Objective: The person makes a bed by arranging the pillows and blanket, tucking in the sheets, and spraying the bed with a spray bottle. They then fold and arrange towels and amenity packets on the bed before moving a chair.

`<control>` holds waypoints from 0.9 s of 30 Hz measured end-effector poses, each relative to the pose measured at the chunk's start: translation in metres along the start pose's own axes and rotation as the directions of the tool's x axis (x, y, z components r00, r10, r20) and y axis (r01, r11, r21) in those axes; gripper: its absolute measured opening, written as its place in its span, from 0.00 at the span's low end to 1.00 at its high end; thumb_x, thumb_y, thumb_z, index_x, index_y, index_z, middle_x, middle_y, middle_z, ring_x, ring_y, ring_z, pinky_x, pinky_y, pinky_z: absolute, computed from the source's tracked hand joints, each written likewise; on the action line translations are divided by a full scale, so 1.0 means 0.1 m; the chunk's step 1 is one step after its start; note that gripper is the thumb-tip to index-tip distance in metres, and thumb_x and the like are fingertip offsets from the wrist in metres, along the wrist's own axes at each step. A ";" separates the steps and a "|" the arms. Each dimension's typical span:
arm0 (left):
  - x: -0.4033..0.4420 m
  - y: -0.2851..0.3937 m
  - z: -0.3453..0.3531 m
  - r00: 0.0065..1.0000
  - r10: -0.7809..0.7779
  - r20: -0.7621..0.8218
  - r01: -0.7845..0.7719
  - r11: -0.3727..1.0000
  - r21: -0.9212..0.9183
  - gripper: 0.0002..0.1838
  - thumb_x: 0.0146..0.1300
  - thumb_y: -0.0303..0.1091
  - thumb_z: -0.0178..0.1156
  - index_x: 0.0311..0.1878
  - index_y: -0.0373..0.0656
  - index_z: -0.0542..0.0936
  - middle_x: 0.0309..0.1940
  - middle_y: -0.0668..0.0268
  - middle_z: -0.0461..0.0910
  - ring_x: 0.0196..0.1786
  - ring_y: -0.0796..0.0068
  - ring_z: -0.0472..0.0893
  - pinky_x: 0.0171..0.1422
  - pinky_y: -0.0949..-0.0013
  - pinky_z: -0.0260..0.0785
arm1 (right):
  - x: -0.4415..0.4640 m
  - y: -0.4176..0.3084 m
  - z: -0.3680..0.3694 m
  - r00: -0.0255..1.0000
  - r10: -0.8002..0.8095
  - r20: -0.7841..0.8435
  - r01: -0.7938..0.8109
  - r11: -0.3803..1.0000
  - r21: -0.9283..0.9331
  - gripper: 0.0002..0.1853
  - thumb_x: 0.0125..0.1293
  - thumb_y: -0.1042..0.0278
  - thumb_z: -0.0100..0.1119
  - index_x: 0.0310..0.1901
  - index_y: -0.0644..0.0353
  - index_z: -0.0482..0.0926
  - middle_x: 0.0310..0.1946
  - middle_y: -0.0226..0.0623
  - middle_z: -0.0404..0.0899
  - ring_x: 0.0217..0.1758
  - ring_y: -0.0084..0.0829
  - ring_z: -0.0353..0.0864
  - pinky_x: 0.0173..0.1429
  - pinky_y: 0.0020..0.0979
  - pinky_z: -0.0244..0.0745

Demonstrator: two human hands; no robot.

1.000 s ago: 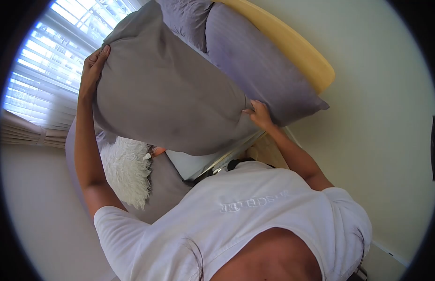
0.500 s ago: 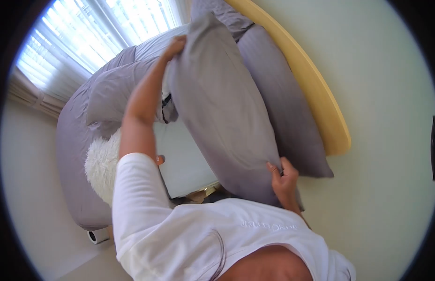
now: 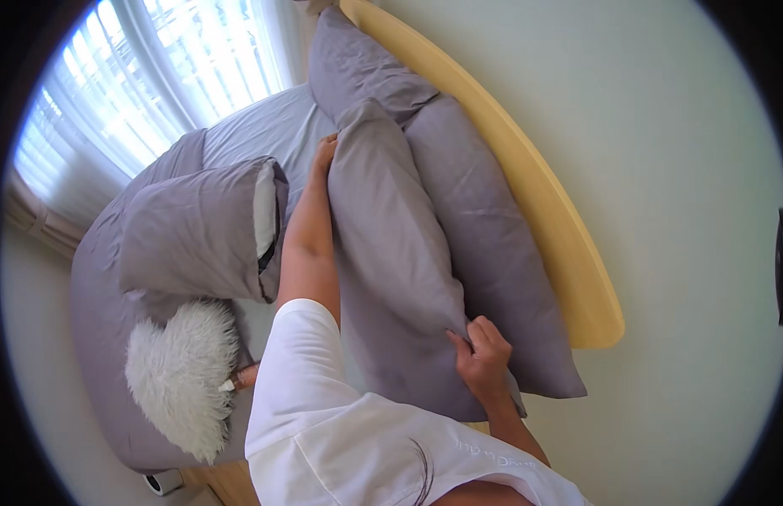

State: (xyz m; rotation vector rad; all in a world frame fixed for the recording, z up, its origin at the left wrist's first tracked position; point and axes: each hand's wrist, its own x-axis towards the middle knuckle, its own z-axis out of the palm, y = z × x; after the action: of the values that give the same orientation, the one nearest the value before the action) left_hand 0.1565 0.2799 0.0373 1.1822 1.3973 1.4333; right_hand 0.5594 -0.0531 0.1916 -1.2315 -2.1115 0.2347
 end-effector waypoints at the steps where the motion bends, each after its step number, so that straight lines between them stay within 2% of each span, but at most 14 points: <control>1: 0.07 -0.15 0.01 1.000 0.020 0.023 -0.020 1.000 0.003 0.18 0.63 0.43 0.58 0.45 0.37 0.81 0.33 0.67 0.82 0.33 0.78 0.77 0.40 0.71 0.70 | -0.01 0.05 0.04 0.998 0.054 0.028 -0.055 0.998 0.027 0.13 0.53 0.70 0.65 0.23 0.63 0.68 0.22 0.37 0.66 0.24 0.38 0.69 0.26 0.35 0.65; 4: 0.19 -0.28 -0.15 0.998 0.033 0.050 -0.033 0.999 0.005 0.19 0.60 0.45 0.60 0.42 0.35 0.82 0.31 0.67 0.81 0.33 0.77 0.77 0.40 0.71 0.69 | -0.04 0.05 -0.10 0.992 0.103 0.066 -0.108 0.992 0.063 0.09 0.55 0.68 0.64 0.29 0.62 0.75 0.25 0.37 0.70 0.29 0.37 0.72 0.32 0.33 0.67; 7: -0.32 1.03 0.20 0.992 -0.018 -0.126 -0.018 0.960 -0.281 0.16 0.57 0.43 0.62 0.39 0.38 0.82 0.29 0.65 0.81 0.34 0.75 0.77 0.41 0.69 0.69 | -0.18 0.18 -0.48 0.980 0.200 -0.010 -0.200 0.980 0.001 0.10 0.60 0.67 0.61 0.40 0.62 0.80 0.34 0.38 0.75 0.39 0.38 0.73 0.44 0.35 0.68; 9: -0.33 1.22 0.26 0.983 0.186 -0.003 -0.184 0.973 0.136 0.16 0.56 0.44 0.62 0.39 0.40 0.82 0.30 0.61 0.81 0.35 0.71 0.79 0.42 0.68 0.70 | -0.44 0.39 -0.68 0.922 0.309 -0.234 -0.356 0.913 -0.197 0.09 0.61 0.66 0.60 0.39 0.61 0.80 0.39 0.40 0.74 0.44 0.39 0.71 0.48 0.37 0.65; 10: -0.30 1.27 0.28 0.925 0.331 0.188 -0.380 0.783 0.492 0.15 0.56 0.44 0.62 0.38 0.42 0.82 0.31 0.58 0.82 0.36 0.67 0.81 0.42 0.66 0.70 | -0.61 0.53 -0.77 0.880 0.363 -0.305 -0.441 0.864 -0.244 0.11 0.61 0.65 0.60 0.43 0.61 0.79 0.42 0.41 0.73 0.48 0.39 0.70 0.51 0.38 0.65; 12: -0.13 1.26 0.34 0.938 0.311 0.153 -0.334 0.694 0.638 0.15 0.56 0.45 0.62 0.38 0.43 0.82 0.32 0.54 0.81 0.37 0.61 0.81 0.42 0.64 0.70 | -0.91 0.70 -0.83 0.832 0.410 -0.374 -0.524 0.802 -0.285 0.14 0.62 0.64 0.60 0.47 0.61 0.77 0.46 0.42 0.71 0.51 0.39 0.69 0.54 0.38 0.64; 14: 0.05 1.27 0.41 0.945 0.307 0.111 -0.278 0.578 0.768 0.15 0.56 0.46 0.62 0.38 0.43 0.82 0.34 0.50 0.81 0.39 0.56 0.81 0.43 0.62 0.70 | -1.14 0.82 -0.79 0.551 0.672 -0.495 -0.728 0.677 0.109 0.26 0.61 0.62 0.61 0.57 0.63 0.67 0.52 0.42 0.68 0.57 0.39 0.66 0.62 0.39 0.61; 15: 0.12 1.28 0.48 0.925 0.375 0.058 -0.281 0.576 0.768 0.16 0.57 0.47 0.61 0.37 0.42 0.82 0.34 0.49 0.81 0.40 0.53 0.80 0.43 0.60 0.70 | -1.37 0.92 -0.72 0.546 0.674 -0.497 -0.729 0.675 0.114 0.26 0.61 0.62 0.61 0.57 0.63 0.67 0.52 0.42 0.68 0.57 0.39 0.66 0.62 0.39 0.61; 17: 0.20 1.35 0.73 0.894 0.448 0.010 -0.296 0.573 0.764 0.18 0.58 0.48 0.60 0.36 0.41 0.82 0.34 0.48 0.81 0.40 0.50 0.79 0.43 0.59 0.70 | -1.76 1.14 -0.59 0.369 0.897 -0.244 -0.588 0.428 0.686 0.29 0.62 0.63 0.61 0.61 0.64 0.62 0.59 0.43 0.63 0.61 0.40 0.65 0.60 0.41 0.66; 19: 0.24 1.48 1.06 0.933 0.357 0.046 -0.288 0.662 0.692 0.20 0.61 0.50 0.55 0.37 0.39 0.82 0.31 0.51 0.81 0.39 0.54 0.81 0.42 0.59 0.70 | -1.66 0.89 -0.56 0.355 0.931 0.088 -0.694 0.199 0.692 0.30 0.60 0.65 0.63 0.61 0.66 0.62 0.60 0.45 0.62 0.63 0.40 0.63 0.60 0.43 0.67; 21: 0.30 1.61 1.33 0.968 -0.213 0.129 0.076 0.746 0.662 0.28 0.58 0.58 0.55 0.40 0.38 0.81 0.37 0.51 0.81 0.44 0.56 0.81 0.46 0.60 0.71 | -1.60 0.85 -0.42 0.387 0.904 0.181 -0.764 0.205 0.611 0.34 0.58 0.66 0.63 0.63 0.67 0.59 0.62 0.45 0.61 0.62 0.38 0.64 0.61 0.40 0.66; 22: 0.24 1.66 1.48 0.969 -0.207 0.132 0.067 0.741 0.668 0.28 0.58 0.58 0.55 0.40 0.38 0.81 0.37 0.51 0.81 0.44 0.56 0.81 0.46 0.60 0.71 | -1.57 0.84 -0.36 0.415 0.867 0.274 -0.825 0.232 0.515 0.37 0.57 0.67 0.64 0.65 0.67 0.55 0.63 0.45 0.60 0.62 0.36 0.64 0.63 0.37 0.64; 24: 0.09 1.74 1.69 0.997 -0.037 0.067 -0.040 0.502 0.864 0.32 0.51 0.60 0.61 0.43 0.36 0.80 0.45 0.49 0.79 0.50 0.56 0.79 0.50 0.60 0.71 | -1.54 0.97 -0.20 0.468 0.826 0.313 -0.839 0.305 0.450 0.37 0.57 0.68 0.64 0.65 0.67 0.56 0.62 0.45 0.61 0.62 0.36 0.65 0.62 0.37 0.65; 27: 0.26 1.58 1.76 1.000 -0.009 0.021 -0.012 0.556 0.831 0.31 0.45 0.56 0.65 0.43 0.36 0.80 0.49 0.48 0.77 0.54 0.53 0.77 0.54 0.58 0.70 | -1.58 1.18 -0.03 0.505 0.812 0.292 -0.831 0.367 0.417 0.36 0.56 0.69 0.64 0.64 0.68 0.58 0.60 0.45 0.63 0.61 0.36 0.65 0.61 0.36 0.66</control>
State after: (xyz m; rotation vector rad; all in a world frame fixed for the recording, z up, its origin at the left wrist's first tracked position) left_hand 0.3301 0.3375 0.1895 1.7538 2.1665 0.6776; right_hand 0.6961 -0.1204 0.0672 -1.8262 -1.0836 1.2053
